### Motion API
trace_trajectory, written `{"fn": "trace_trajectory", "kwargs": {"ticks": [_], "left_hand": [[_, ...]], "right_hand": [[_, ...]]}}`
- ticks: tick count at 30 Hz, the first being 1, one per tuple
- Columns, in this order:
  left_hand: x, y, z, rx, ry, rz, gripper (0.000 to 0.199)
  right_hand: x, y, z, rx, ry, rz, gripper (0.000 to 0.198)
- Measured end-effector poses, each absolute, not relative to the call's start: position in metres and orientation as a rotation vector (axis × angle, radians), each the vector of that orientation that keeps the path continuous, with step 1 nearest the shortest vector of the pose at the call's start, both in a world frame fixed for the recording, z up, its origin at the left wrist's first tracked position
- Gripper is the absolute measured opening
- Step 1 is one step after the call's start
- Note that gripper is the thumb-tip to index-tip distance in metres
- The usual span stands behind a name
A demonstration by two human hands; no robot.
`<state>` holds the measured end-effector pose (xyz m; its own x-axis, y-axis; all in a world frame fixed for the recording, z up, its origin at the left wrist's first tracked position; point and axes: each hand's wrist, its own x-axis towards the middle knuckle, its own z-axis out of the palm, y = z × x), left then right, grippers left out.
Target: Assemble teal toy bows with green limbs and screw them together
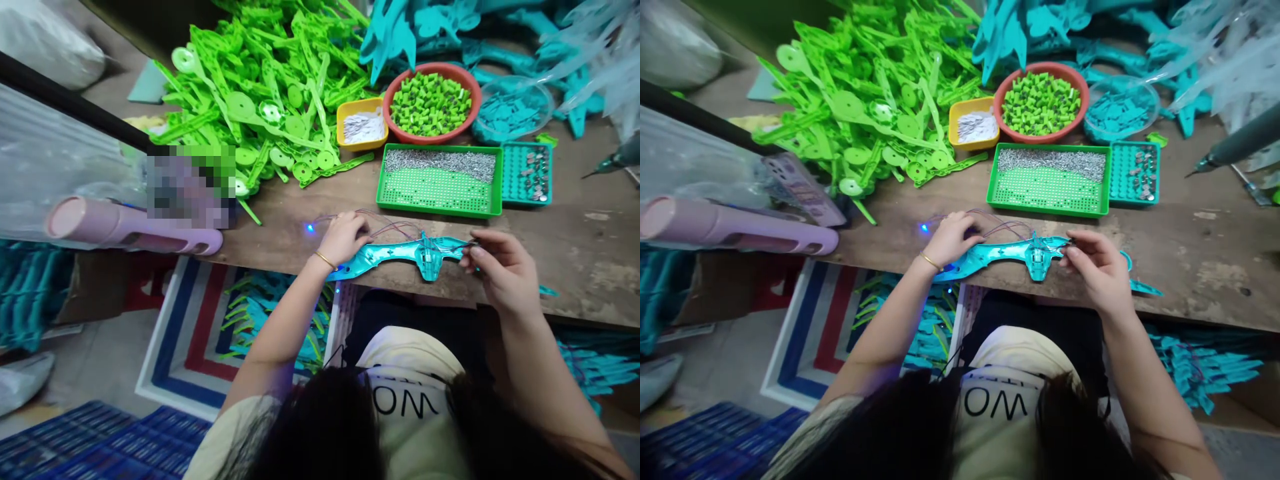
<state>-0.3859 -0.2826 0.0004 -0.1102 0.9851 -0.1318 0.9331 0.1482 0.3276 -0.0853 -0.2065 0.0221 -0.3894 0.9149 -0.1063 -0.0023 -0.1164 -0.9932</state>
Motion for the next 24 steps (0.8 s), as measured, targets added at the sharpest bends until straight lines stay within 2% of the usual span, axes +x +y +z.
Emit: {"fn": "trace_trajectory", "kwargs": {"ticks": [2, 6, 10, 14, 18, 24], "left_hand": [[-0.387, -0.275, 0.000, 1.892, 2.053, 0.134, 0.008], [-0.385, -0.273, 0.002, 1.976, 2.013, -0.027, 0.012], [-0.389, -0.275, 0.008, 1.876, 2.169, -0.021, 0.019], [-0.397, -0.279, 0.017, 1.737, 2.278, 0.318, 0.014], [-0.396, -0.291, 0.014, 1.603, 2.159, 0.675, 0.005], [-0.389, -0.318, -0.007, 1.220, 1.971, 0.895, 0.017]], "right_hand": [[-0.085, -0.204, 0.024, -1.043, -1.352, 1.685, 0.028], [-0.085, -0.202, 0.027, -1.056, -1.266, 1.728, 0.026], [-0.086, -0.203, 0.027, -1.036, -1.243, 1.738, 0.023], [-0.086, -0.203, 0.026, -1.049, -1.219, 1.818, 0.026], [-0.083, -0.201, 0.024, -1.041, -1.190, 1.869, 0.023], [-0.072, -0.196, 0.017, -1.032, -1.280, 1.830, 0.024]]}}
